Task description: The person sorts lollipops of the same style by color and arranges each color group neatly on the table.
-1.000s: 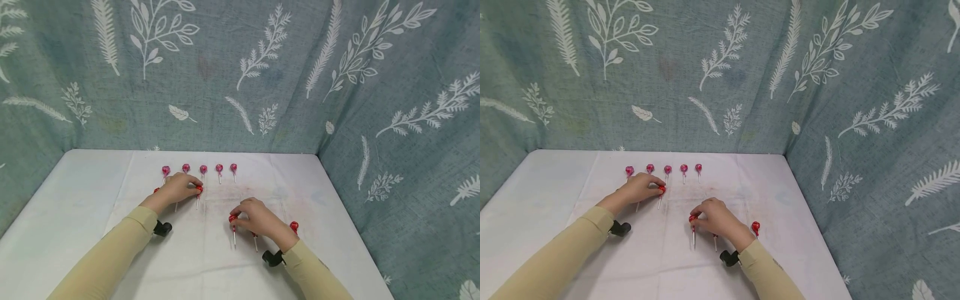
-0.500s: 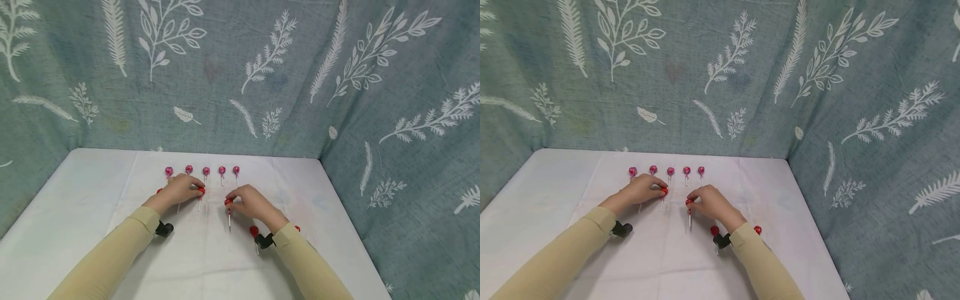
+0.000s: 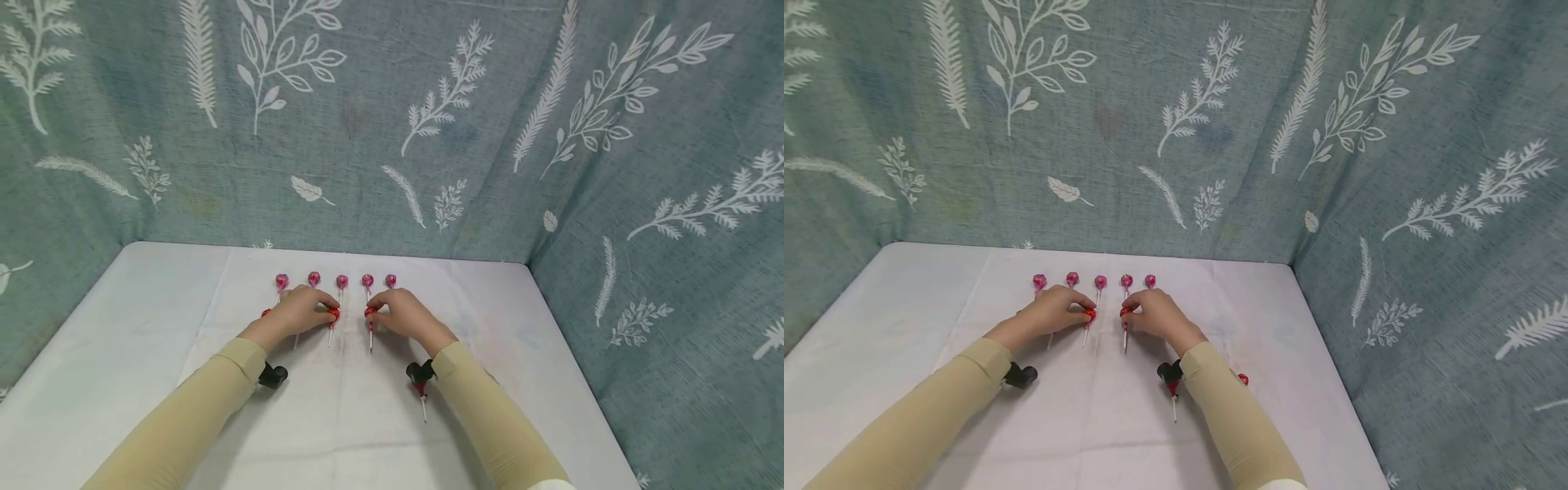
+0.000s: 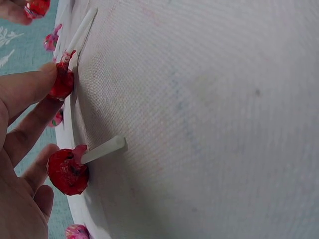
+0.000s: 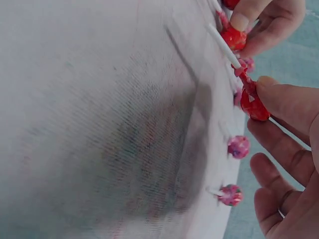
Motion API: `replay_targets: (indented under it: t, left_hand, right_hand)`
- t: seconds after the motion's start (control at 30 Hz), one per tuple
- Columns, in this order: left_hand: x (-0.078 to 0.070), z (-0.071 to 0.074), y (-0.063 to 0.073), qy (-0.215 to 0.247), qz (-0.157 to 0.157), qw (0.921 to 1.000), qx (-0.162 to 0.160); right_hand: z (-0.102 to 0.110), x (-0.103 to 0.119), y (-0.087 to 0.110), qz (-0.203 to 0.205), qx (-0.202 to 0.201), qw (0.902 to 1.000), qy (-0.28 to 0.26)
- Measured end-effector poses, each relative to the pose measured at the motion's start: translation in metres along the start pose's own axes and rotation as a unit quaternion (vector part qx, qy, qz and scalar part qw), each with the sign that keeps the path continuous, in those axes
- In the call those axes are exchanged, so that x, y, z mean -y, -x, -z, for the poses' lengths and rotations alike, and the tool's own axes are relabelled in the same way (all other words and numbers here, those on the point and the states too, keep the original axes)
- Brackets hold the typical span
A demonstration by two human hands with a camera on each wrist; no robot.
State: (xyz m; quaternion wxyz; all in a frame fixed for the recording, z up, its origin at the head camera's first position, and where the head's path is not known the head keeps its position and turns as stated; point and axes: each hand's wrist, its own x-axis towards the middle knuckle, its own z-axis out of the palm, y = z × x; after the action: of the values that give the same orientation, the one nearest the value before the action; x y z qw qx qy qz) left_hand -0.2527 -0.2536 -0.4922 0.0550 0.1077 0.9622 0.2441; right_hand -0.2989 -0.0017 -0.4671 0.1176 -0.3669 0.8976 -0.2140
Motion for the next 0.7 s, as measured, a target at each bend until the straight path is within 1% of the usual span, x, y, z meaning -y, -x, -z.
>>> replay_targets:
  t: [0.2, 0.43, 0.7]
  left_hand:
    - [0.0, -0.001, 0.0, -0.005, -0.003, 1.0, -0.001]
    - [-0.001, -0.001, 0.0, -0.004, -0.001, 1.0, -0.004]
    - [-0.002, -0.001, 0.002, 0.003, 0.006, 1.0, -0.003]
  right_hand:
    - [-0.003, -0.003, -0.008, -0.016, 0.0, 0.9999, 0.0]
    - [-0.011, -0.004, -0.013, -0.046, 0.013, 0.9989, -0.001]
    - [-0.017, -0.005, -0.015, -0.042, 0.021, 0.9989, -0.002]
